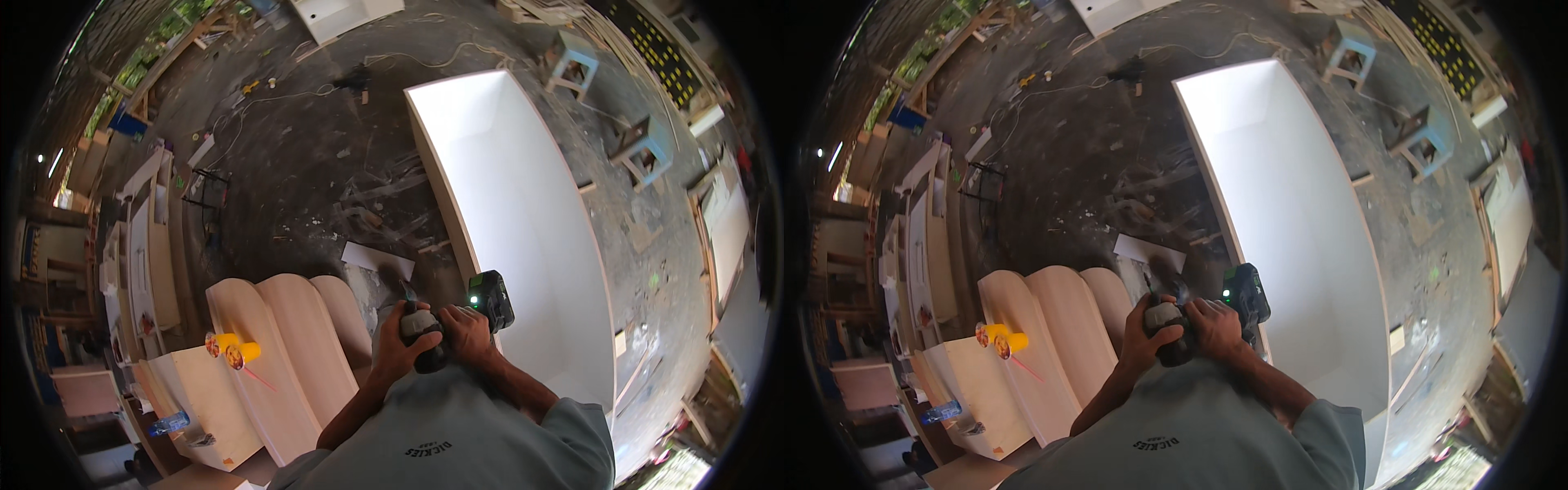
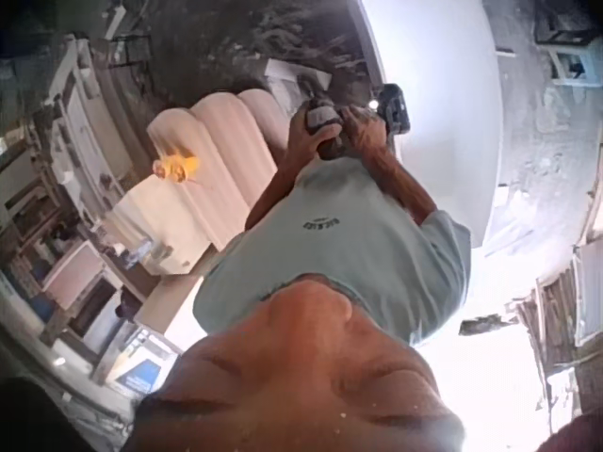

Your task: The person attaches metal hinges to a white cabinet door using an electric drill and screws.

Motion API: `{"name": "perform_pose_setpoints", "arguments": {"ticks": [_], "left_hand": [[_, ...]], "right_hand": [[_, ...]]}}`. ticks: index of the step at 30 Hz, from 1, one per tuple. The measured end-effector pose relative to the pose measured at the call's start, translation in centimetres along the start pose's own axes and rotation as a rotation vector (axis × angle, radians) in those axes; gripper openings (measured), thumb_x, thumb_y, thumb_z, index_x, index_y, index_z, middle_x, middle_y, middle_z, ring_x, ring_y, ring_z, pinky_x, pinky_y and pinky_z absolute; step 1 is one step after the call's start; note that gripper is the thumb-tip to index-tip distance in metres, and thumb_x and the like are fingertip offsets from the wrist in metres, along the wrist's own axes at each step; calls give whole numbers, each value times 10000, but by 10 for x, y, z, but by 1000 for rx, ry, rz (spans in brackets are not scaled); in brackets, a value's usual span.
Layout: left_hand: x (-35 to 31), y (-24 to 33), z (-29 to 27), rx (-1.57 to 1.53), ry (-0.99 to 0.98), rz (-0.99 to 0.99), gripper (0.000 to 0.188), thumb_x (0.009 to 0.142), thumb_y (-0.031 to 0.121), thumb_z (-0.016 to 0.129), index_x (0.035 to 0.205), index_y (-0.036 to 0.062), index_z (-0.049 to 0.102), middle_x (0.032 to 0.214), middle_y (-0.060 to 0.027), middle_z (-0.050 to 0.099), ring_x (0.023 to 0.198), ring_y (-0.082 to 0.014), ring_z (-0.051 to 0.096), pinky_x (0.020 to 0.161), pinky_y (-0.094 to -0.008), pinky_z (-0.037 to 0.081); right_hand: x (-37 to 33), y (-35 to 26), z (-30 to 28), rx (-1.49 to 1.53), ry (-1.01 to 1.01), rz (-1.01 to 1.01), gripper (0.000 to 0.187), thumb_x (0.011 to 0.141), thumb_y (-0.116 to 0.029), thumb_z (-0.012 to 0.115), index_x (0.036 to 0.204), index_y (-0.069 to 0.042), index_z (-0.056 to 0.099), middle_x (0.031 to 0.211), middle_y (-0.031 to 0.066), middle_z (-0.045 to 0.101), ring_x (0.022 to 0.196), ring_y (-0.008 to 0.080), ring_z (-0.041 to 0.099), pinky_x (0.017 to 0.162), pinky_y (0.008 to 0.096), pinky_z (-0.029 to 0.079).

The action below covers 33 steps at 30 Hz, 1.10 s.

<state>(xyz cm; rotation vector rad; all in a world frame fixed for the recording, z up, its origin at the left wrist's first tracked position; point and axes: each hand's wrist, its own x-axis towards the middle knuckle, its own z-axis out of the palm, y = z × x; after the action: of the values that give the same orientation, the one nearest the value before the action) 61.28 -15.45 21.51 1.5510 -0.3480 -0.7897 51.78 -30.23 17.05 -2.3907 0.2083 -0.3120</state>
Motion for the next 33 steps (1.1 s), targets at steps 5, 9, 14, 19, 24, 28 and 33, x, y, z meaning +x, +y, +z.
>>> {"name": "perform_pose_setpoints", "arguments": {"ticks": [5, 9, 14, 19, 24, 28, 33], "left_hand": [[101, -4, -80, -387, 84, -151, 294, 921, 242, 651, 1123, 27, 643, 1054, -51, 655, 940, -151, 616, 892, -294, 471], [189, 28, -159, -330, 32, -214, 256, 956, 237, 609, 1081, 20, 659, 1019, -50, 663, 961, -135, 611, 888, -283, 456], [287, 86, -237, -437, 19, -257, 249, 969, 259, 610, 1042, 27, 665, 983, -28, 661, 929, -111, 597, 867, -265, 441], [369, 114, -303, -550, 73, -235, 228, 964, 217, 592, 1060, 16, 640, 974, -34, 652, 912, -112, 607, 837, -255, 458], [476, 150, -368, -566, 110, -235, 195, 949, 212, 611, 996, 27, 653, 891, -19, 634, 852, -100, 595, 801, -265, 461], [578, 161, -422, -611, 169, -249, 159, 930, 226, 639, 852, 87, 632, 825, 6, 607, 778, -78, 562, 734, -256, 436], [699, 213, -508, -589, 286, -98, 146, 907, 196, 644, 795, 120, 589, 797, 21, 581, 732, -74, 538, 681, -242, 419]], "right_hand": [[119, 12, 29, -58, -121, -45, 296, 744, -205, 678, 1004, -98, 586, 882, 75, 625, 784, 307, 662, 670, 429, 525], [235, 9, 48, -82, -231, -57, 284, 756, -194, 672, 1012, -101, 589, 908, 83, 642, 808, 318, 680, 672, 447, 530], [359, -5, 59, 31, -113, -49, 363, 714, -144, 688, 1063, -102, 598, 906, 127, 658, 808, 370, 676, 669, 476, 533], [480, -20, 79, 54, -150, 14, 522, 656, -188, 787, 1132, -45, 626, 948, 156, 682, 829, 377, 697, 709, 433, 548], [606, -7, 109, 102, 67, -160, 667, 645, -199, 814, 1252, -11, 613, 994, 168, 709, 863, 344, 724, 756, 397, 565], [722, 11, 141, 208, 129, -237, 764, 644, -122, 805, 1353, 10, 554, 976, 167, 731, 813, 304, 737, 736, 365, 570], [898, 10, 154, 300, 26, -273, 849, 644, -108, 808, 1422, 15, 492, 958, 146, 740, 796, 286, 739, 733, 360, 575]]}}
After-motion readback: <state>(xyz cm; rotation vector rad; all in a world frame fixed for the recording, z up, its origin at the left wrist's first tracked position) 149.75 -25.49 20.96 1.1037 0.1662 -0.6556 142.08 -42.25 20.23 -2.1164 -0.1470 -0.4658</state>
